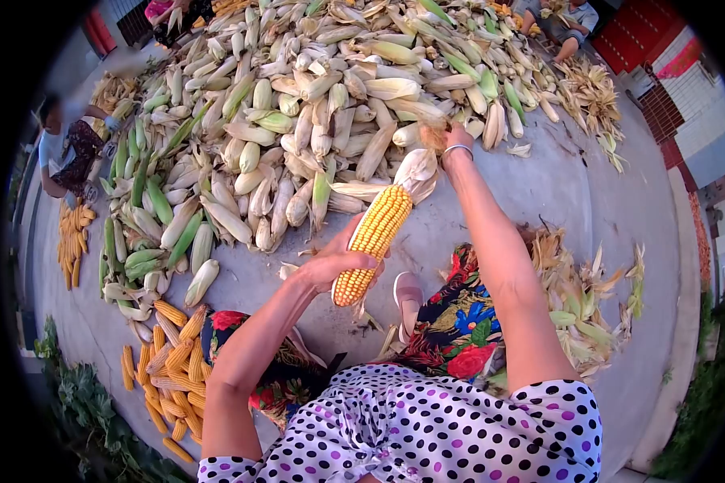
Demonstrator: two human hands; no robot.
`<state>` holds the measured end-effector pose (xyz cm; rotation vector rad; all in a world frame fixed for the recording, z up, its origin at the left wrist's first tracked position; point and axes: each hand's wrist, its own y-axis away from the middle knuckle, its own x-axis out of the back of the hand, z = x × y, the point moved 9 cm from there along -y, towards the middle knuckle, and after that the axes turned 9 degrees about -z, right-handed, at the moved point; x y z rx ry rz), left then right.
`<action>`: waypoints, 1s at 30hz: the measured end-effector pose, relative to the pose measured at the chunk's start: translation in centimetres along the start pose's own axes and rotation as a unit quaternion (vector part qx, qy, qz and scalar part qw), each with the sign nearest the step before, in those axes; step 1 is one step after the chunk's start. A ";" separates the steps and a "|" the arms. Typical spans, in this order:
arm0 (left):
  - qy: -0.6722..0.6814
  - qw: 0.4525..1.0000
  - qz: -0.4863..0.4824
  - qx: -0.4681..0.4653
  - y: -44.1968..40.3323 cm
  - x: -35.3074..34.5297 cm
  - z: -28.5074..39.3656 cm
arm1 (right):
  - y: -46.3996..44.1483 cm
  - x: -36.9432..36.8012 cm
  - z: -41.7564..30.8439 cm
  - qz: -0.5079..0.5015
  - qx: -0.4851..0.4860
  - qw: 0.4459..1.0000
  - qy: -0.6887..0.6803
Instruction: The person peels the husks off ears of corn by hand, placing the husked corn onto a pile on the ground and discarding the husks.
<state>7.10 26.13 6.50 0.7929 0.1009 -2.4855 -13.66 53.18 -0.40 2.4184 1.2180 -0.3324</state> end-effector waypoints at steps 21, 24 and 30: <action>0.093 0.975 0.182 -0.085 2.3 8.4 2.9 | 3.9 21.2 -4.9 -0.267 -0.206 0.189 0.922; 0.123 0.968 0.194 -0.101 1.9 9.2 3.3 | 7.2 9.5 -0.5 -0.412 0.068 0.385 0.823; 0.156 0.947 0.246 -0.134 1.9 12.6 3.1 | 25.7 -8.8 3.4 -0.583 -0.078 0.696 0.411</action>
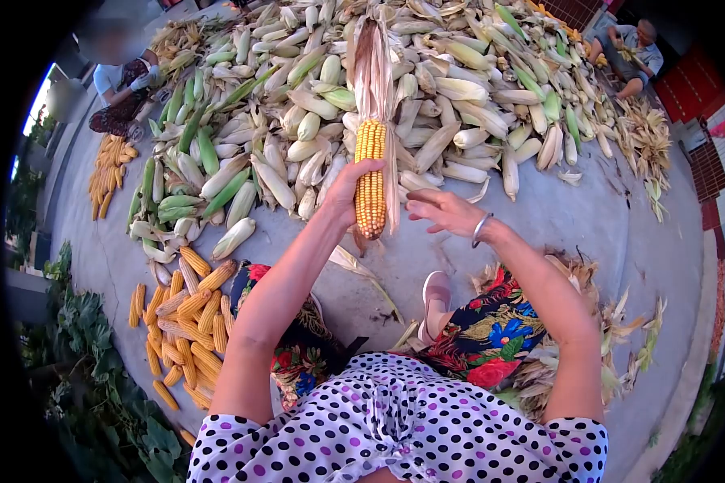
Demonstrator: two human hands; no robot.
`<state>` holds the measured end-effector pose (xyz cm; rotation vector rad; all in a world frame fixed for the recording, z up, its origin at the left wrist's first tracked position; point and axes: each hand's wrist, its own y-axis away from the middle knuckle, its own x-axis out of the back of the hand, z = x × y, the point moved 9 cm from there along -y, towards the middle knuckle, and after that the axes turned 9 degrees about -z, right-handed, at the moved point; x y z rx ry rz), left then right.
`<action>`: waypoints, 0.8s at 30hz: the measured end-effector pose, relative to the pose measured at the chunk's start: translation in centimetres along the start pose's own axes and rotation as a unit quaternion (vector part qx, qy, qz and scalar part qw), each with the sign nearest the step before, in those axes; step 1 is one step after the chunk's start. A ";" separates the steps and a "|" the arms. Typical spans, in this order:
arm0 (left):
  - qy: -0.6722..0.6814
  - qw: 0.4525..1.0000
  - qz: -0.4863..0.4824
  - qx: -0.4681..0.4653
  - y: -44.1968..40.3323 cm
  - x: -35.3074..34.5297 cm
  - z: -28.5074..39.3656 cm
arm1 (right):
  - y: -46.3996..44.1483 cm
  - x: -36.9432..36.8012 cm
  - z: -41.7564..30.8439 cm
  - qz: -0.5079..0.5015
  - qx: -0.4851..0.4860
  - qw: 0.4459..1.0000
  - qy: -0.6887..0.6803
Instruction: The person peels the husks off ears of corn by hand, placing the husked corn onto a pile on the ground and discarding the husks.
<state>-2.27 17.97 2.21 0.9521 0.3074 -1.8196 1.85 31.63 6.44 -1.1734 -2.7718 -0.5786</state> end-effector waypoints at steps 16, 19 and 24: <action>0.146 0.983 0.015 -0.110 3.1 -1.8 3.6 | -4.9 -3.8 -3.5 0.226 0.179 0.949 0.125; 0.133 0.990 -0.037 -0.035 2.8 -0.7 2.9 | -5.4 -4.4 -3.1 0.061 0.118 0.985 -0.111; 0.088 0.992 -0.077 -0.051 2.0 0.1 2.7 | -5.2 -3.6 -4.4 -0.029 0.140 0.961 -0.236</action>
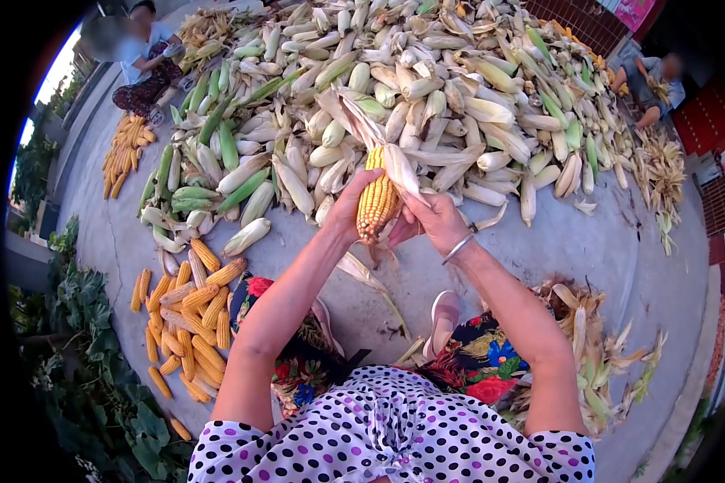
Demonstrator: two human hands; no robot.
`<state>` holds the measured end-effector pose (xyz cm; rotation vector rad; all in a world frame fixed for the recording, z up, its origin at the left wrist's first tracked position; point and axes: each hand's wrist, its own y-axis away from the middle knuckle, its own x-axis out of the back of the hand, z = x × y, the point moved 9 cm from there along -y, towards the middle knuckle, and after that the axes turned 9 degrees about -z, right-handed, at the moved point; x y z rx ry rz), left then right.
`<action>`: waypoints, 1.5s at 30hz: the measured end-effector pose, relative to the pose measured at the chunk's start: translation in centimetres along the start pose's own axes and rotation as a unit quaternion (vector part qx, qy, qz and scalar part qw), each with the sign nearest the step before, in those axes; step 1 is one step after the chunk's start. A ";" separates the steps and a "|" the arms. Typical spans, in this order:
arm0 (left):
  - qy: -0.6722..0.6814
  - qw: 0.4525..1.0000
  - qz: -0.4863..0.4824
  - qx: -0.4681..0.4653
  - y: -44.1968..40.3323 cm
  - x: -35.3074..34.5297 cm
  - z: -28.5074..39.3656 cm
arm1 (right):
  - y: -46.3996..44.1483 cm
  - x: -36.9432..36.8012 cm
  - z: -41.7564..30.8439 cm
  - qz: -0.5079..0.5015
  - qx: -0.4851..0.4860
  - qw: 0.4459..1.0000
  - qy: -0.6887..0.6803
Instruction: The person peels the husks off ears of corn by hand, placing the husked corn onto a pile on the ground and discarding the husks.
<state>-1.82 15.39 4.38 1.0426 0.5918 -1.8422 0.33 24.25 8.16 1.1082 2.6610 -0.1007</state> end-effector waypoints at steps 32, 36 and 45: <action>-0.156 0.973 0.092 0.145 2.5 3.2 -3.3 | -0.1 10.4 -4.2 -0.007 0.146 0.942 -0.303; -0.080 0.988 0.102 0.088 2.1 2.9 -2.0 | -0.7 8.0 3.1 0.046 -0.118 0.992 0.023; -0.379 0.904 0.033 0.196 2.9 -2.1 -6.0 | -1.9 6.9 3.7 0.182 -0.036 0.967 -0.176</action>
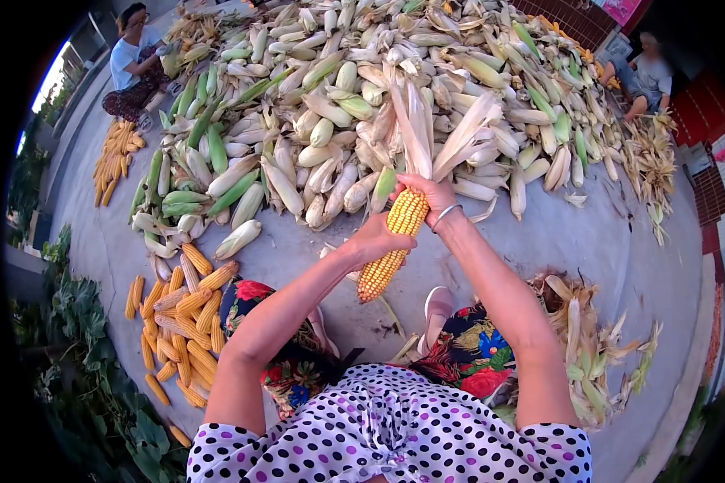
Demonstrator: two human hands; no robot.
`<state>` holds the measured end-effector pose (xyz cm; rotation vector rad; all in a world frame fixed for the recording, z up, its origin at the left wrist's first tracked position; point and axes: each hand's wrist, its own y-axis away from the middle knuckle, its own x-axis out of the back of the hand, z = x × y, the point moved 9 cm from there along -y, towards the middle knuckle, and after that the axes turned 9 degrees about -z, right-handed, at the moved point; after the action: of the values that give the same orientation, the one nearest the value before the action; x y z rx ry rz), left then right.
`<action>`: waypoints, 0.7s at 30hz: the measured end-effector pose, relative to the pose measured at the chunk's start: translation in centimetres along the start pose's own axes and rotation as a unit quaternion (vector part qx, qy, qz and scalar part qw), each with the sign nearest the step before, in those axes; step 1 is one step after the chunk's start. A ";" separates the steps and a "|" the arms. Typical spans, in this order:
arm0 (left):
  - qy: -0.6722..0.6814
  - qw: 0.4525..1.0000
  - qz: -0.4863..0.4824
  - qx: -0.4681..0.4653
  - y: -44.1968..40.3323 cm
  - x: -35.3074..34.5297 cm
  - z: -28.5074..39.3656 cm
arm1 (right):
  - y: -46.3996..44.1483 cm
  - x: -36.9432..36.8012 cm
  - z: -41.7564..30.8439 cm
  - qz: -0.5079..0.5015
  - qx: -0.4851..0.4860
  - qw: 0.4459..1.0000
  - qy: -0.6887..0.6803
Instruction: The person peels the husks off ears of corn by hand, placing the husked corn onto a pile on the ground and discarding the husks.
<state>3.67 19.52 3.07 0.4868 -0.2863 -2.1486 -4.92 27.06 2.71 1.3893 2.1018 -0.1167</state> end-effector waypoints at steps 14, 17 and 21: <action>-0.194 0.980 -0.013 -0.045 -0.9 1.4 0.4 | -0.2 0.3 -2.2 -0.026 0.038 0.990 -0.135; -0.064 0.996 -0.019 -0.063 -1.2 -0.3 0.1 | -0.2 1.6 -2.4 0.059 0.039 0.988 -0.139; 0.087 0.988 0.008 -0.126 -1.9 -1.9 -0.8 | 0.6 -0.1 -4.1 0.072 0.071 0.989 -0.111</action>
<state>3.70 22.15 2.13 0.5179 0.0793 -2.0739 -6.15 28.85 6.26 1.5306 1.8341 -0.3532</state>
